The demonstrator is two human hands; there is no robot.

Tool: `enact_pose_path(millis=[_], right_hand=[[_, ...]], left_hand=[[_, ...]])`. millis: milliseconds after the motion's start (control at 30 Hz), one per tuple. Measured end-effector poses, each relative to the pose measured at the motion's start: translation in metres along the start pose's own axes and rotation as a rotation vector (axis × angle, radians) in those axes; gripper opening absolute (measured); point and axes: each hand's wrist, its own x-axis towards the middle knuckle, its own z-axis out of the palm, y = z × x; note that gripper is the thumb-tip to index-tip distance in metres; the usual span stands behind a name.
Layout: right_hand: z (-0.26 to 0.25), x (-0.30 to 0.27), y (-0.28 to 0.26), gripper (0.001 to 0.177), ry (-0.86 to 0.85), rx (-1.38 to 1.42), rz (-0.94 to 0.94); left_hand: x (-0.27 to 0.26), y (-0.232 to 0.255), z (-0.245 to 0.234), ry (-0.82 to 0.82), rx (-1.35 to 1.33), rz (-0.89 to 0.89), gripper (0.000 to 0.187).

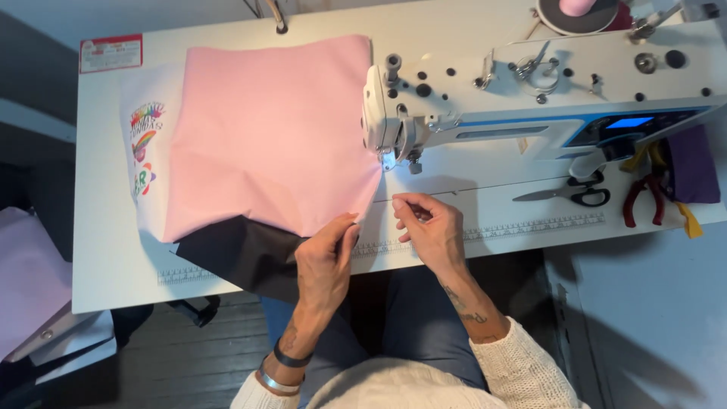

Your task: Sewing pink fabric pieces using an industrial sewing machine.

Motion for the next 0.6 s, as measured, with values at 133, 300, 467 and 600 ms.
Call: enact_pose_path(millis=[133, 300, 467, 600], right_hand=[[0.003, -0.002, 0.003, 0.015, -0.041, 0.099, 0.169], [0.007, -0.007, 0.012, 0.018, -0.154, 0.106, 0.369], [0.006, -0.009, 0.013, 0.02, -0.131, 0.128, 0.384], [0.012, -0.009, 0.001, 0.019, -0.111, 0.052, 0.401]], left_hand=[[-0.008, 0.006, 0.011, 0.042, 0.087, 0.14, 0.014], [-0.018, -0.006, 0.026, 0.118, 0.329, 0.366, 0.021], [-0.024, -0.019, 0.036, 0.186, 0.524, 0.514, 0.023], [-0.027, -0.019, 0.044, 0.23, 0.622, 0.599, 0.022]])
